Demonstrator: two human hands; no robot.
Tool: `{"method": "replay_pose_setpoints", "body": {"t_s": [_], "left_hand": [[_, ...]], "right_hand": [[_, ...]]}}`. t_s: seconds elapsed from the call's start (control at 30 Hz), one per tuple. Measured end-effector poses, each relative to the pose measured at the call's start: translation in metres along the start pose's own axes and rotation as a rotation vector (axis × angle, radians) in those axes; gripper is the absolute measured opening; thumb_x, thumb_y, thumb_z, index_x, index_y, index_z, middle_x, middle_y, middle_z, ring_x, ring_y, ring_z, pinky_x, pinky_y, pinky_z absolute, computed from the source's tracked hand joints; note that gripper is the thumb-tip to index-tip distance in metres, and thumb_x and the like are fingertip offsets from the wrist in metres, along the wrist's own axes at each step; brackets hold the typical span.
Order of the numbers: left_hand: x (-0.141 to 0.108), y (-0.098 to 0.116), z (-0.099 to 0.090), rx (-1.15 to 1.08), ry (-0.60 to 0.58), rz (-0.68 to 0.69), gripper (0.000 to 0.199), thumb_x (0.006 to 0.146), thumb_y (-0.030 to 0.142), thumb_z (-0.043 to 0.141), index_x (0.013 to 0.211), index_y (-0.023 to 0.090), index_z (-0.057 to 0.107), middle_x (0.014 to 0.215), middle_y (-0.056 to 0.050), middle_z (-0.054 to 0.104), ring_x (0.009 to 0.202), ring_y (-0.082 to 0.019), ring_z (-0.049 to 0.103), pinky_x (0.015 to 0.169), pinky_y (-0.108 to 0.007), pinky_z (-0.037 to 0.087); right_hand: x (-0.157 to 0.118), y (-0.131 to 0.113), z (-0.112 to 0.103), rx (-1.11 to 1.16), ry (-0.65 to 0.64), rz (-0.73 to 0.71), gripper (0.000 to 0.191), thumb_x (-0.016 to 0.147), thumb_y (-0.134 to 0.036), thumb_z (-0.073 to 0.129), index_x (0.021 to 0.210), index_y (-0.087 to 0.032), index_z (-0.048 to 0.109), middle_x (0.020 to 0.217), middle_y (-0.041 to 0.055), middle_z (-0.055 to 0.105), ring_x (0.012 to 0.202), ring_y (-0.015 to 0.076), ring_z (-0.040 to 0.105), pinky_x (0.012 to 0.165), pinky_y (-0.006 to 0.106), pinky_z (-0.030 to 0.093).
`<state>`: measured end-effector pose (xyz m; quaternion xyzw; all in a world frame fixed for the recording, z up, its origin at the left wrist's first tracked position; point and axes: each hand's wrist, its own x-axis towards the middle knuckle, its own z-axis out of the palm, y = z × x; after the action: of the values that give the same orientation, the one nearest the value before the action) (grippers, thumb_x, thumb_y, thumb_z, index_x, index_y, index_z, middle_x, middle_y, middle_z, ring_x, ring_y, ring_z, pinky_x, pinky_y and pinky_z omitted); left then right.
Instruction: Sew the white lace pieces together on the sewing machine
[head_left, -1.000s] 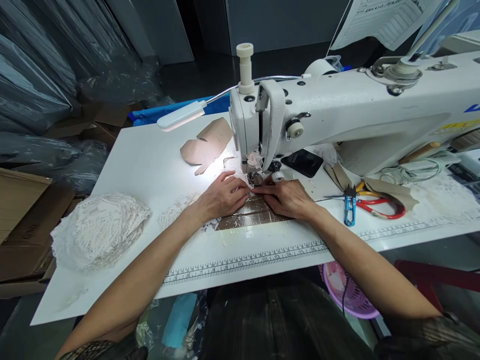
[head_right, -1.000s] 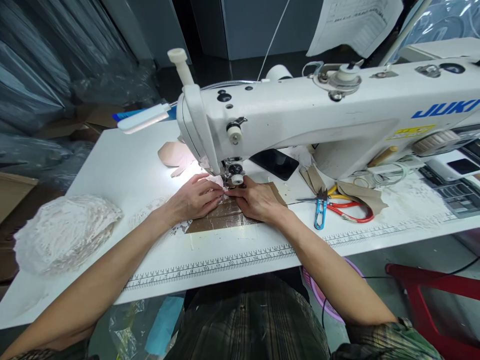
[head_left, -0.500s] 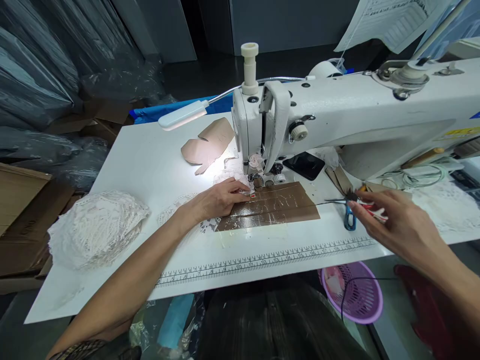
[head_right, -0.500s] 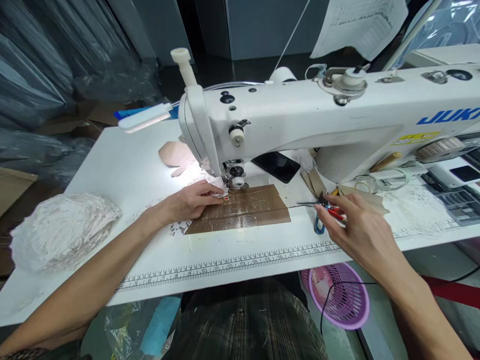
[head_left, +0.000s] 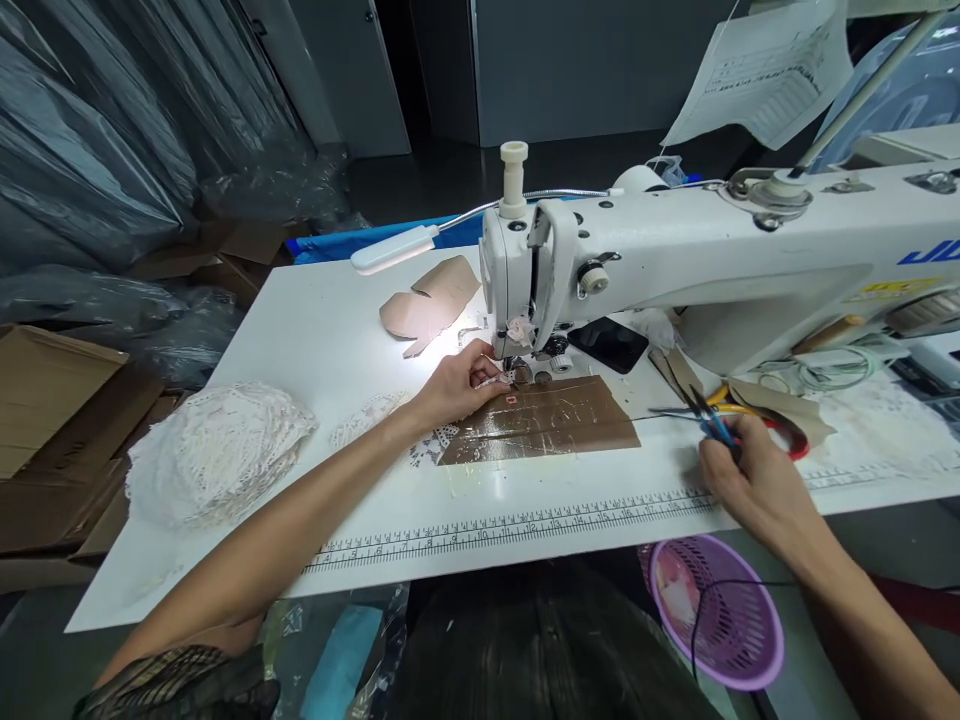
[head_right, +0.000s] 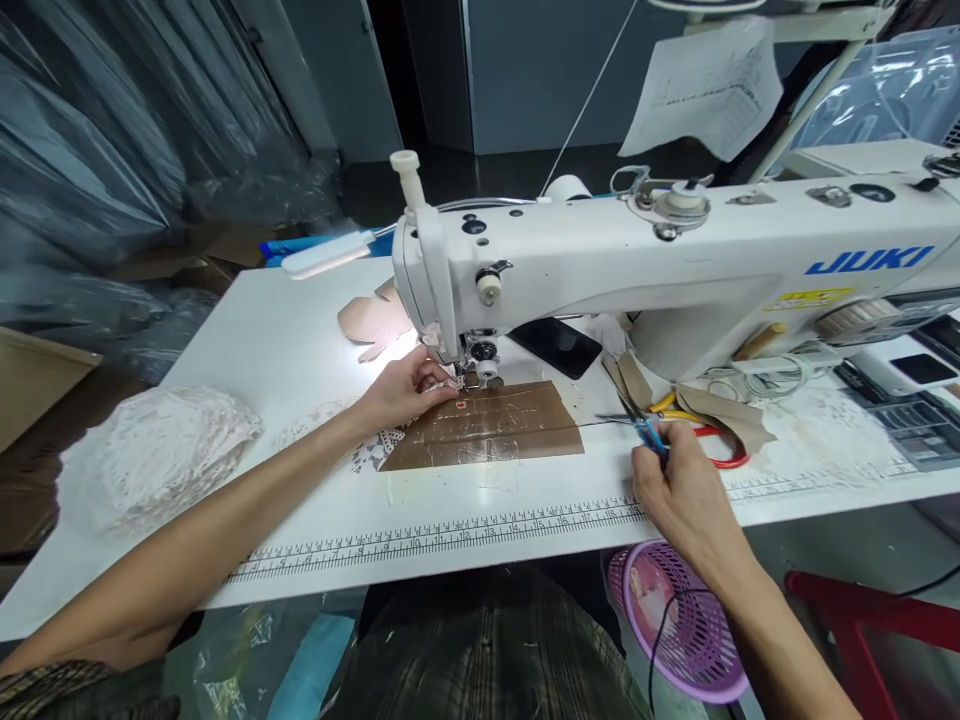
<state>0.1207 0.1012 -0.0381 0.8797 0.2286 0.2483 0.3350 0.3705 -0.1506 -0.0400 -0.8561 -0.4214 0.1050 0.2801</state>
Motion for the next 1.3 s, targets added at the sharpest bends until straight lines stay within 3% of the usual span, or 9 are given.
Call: {"method": "replay_pose_setpoints", "body": {"t_s": [0.13,0.27,0.43,0.63,0.8,1.0,1.3], "left_hand": [[0.001,-0.005,-0.005,-0.151,-0.087,-0.081,0.031,0.084,0.033,0.068,0.102,0.019,0.047,0.083,-0.003,0.075,0.066,-0.013,0.066,0.056,-0.026,0.050],[0.003,-0.008,-0.008,-0.362,-0.165,-0.203,0.035,0.085,0.037,0.068,0.106,0.019,0.047,0.086,-0.005,0.075,0.084,-0.018,0.070,0.070,-0.030,0.054],[0.005,-0.010,-0.010,-0.523,-0.177,-0.326,0.045,0.078,0.037,0.075,0.110,0.017,0.048,0.086,-0.004,0.073,0.086,-0.019,0.069,0.071,-0.029,0.052],[0.007,-0.014,-0.008,-0.609,-0.161,-0.360,0.044,0.079,0.028,0.074,0.111,0.017,0.046,0.083,-0.002,0.072,0.078,-0.015,0.068,0.064,-0.025,0.050],[0.007,-0.015,-0.007,-0.632,-0.141,-0.343,0.040,0.081,0.022,0.071,0.110,0.017,0.045,0.081,-0.001,0.070,0.076,-0.013,0.068,0.062,-0.024,0.050],[0.006,-0.016,-0.006,-0.624,-0.130,-0.374,0.038,0.081,0.018,0.070,0.111,0.016,0.045,0.082,-0.002,0.071,0.076,-0.015,0.069,0.062,-0.025,0.052],[0.005,-0.011,-0.005,-0.568,-0.115,-0.373,0.047,0.082,0.026,0.072,0.118,0.015,0.043,0.081,-0.004,0.071,0.077,-0.016,0.069,0.064,-0.027,0.053]], "right_hand": [[0.001,-0.038,0.014,0.278,-0.218,-0.202,0.013,0.090,-0.030,0.039,0.095,-0.024,0.049,0.073,0.0008,0.059,0.060,0.0175,0.054,0.055,0.029,0.042],[0.022,-0.086,0.042,0.121,-0.401,-0.434,0.030,0.098,-0.042,0.033,0.099,-0.022,0.055,0.072,0.0014,0.063,0.061,0.0180,0.057,0.057,0.029,0.039],[0.052,-0.112,0.073,-0.273,-0.204,-0.568,0.056,0.102,-0.051,0.017,0.091,-0.016,0.060,0.069,0.0088,0.065,0.060,0.0226,0.060,0.055,0.031,0.031],[0.057,-0.123,0.082,-0.465,-0.189,-0.542,0.052,0.103,-0.049,0.022,0.103,-0.013,0.059,0.074,0.0108,0.070,0.058,0.0245,0.063,0.054,0.032,0.030],[0.060,-0.136,0.086,-0.405,-0.225,-0.499,0.036,0.101,-0.045,0.037,0.103,-0.017,0.060,0.094,0.0102,0.073,0.073,0.0252,0.067,0.054,0.030,0.031],[0.063,-0.141,0.090,-0.377,-0.255,-0.498,0.035,0.100,-0.047,0.041,0.105,-0.017,0.060,0.101,0.0131,0.072,0.087,0.0291,0.067,0.057,0.031,0.035],[0.066,-0.136,0.098,-0.199,-0.220,-0.464,0.036,0.100,-0.040,0.035,0.094,-0.018,0.063,0.084,0.0097,0.071,0.068,0.0228,0.064,0.054,0.029,0.033]]}}
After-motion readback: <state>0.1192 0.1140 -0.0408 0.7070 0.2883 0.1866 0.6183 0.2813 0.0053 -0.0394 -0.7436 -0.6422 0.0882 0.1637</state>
